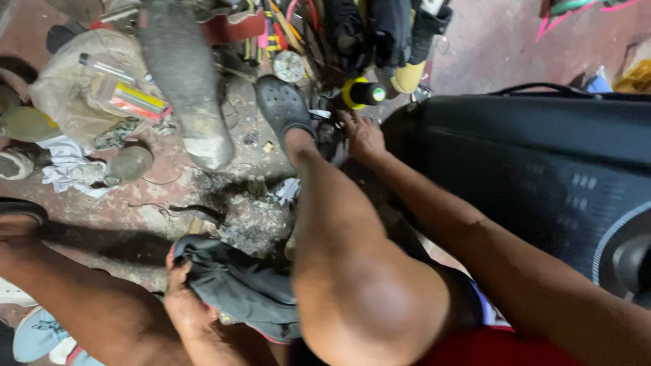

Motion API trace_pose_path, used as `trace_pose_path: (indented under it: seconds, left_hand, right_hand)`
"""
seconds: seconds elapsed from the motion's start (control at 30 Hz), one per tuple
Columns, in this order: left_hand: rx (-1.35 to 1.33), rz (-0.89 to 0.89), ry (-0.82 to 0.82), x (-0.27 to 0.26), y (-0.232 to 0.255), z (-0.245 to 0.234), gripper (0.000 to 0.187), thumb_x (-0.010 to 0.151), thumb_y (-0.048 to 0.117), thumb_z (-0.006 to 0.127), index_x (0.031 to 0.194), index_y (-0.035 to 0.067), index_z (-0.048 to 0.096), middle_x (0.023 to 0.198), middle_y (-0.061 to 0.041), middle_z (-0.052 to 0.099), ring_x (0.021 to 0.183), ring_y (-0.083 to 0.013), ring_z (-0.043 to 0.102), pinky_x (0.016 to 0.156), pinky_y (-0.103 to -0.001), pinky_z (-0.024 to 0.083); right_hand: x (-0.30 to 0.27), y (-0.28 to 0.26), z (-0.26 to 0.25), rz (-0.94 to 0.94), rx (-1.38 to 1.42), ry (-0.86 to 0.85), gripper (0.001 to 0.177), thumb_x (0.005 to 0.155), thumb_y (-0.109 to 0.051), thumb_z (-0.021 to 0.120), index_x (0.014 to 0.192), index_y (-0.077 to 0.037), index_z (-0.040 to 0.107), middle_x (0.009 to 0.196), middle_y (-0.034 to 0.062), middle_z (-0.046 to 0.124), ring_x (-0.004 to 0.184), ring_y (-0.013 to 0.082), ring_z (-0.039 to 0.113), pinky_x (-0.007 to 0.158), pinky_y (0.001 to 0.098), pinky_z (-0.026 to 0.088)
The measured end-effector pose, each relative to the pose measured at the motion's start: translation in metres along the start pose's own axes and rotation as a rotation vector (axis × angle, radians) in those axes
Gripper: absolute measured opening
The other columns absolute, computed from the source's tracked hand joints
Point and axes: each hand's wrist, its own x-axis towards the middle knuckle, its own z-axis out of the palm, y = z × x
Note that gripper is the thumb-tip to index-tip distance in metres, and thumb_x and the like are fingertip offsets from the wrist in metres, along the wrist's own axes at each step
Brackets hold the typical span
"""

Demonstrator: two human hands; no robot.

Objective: The person sits on the floor and repairs a black sneaker. They use a small tool to scrape the sole, apply glue from a bottle to the sole and upper, and press the parts together to reattach them.

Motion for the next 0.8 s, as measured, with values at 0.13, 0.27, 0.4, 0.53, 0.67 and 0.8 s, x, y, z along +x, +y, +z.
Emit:
trace_pose_path:
  seconds: [0.13,0.27,0.4,0.53,0.67,0.8]
  left_hand:
    - [0.03,0.045,0.017,0.002,0.009,0.002,0.037,0.092,0.007,0.052,0.127,0.004,0.061,0.119,-0.006,0.066,0.113,-0.0191,0.06,0.103,-0.033,0.044]
    - [0.002,0.123,0.106,-0.006,0.014,0.0,0.038,0.092,0.004,0.051,0.128,0.004,0.061,0.121,-0.005,0.066,0.115,-0.0172,0.059,0.105,-0.03,0.042]
    - [0.01,0.144,0.04,0.002,0.017,0.011,0.038,0.093,0.002,0.05,0.129,0.003,0.061,0.122,-0.004,0.065,0.118,-0.0152,0.057,0.108,-0.028,0.04]
    - [0.01,0.186,-0.033,-0.002,0.016,0.016,0.034,0.096,0.0,0.048,0.128,0.002,0.059,0.125,-0.004,0.063,0.12,-0.0137,0.055,0.109,-0.027,0.038]
    - [-0.093,0.181,-0.073,-0.004,0.019,0.018,0.035,0.096,-0.002,0.049,0.129,0.003,0.059,0.121,-0.004,0.064,0.115,-0.0135,0.057,0.106,-0.027,0.041]
    - [-0.107,0.188,-0.095,-0.006,0.022,0.018,0.036,0.095,-0.003,0.049,0.13,0.003,0.058,0.122,-0.002,0.064,0.115,-0.0121,0.057,0.106,-0.027,0.041]
  right_hand:
    - [-0.002,0.022,0.007,0.086,-0.113,-0.164,0.074,0.083,-0.008,0.058,0.155,-0.02,0.043,0.124,0.0239,0.06,0.113,0.0436,0.059,0.093,0.0526,0.05]
    - [0.015,0.029,0.009,-0.151,-0.054,0.048,0.069,0.085,-0.012,0.061,0.152,-0.019,0.045,0.122,0.0256,0.062,0.115,0.0454,0.056,0.095,0.0568,0.043]
    - [0.012,0.039,0.008,-0.102,-0.112,-0.052,0.069,0.09,-0.009,0.057,0.157,-0.023,0.044,0.115,0.0196,0.066,0.113,0.0424,0.057,0.097,0.0576,0.043]
    - [0.009,0.039,0.01,-0.216,-0.099,-0.04,0.068,0.089,-0.006,0.056,0.155,-0.022,0.047,0.113,0.0168,0.067,0.11,0.0414,0.058,0.093,0.0549,0.045]
    - [0.001,0.04,0.003,-0.255,-0.093,-0.113,0.059,0.092,-0.008,0.056,0.149,-0.02,0.049,0.11,0.0158,0.066,0.106,0.0386,0.059,0.09,0.0521,0.046]
    - [-0.009,0.047,-0.006,-0.27,-0.083,-0.198,0.05,0.095,-0.009,0.056,0.143,-0.018,0.05,0.107,0.0148,0.065,0.102,0.0359,0.059,0.087,0.0494,0.046]
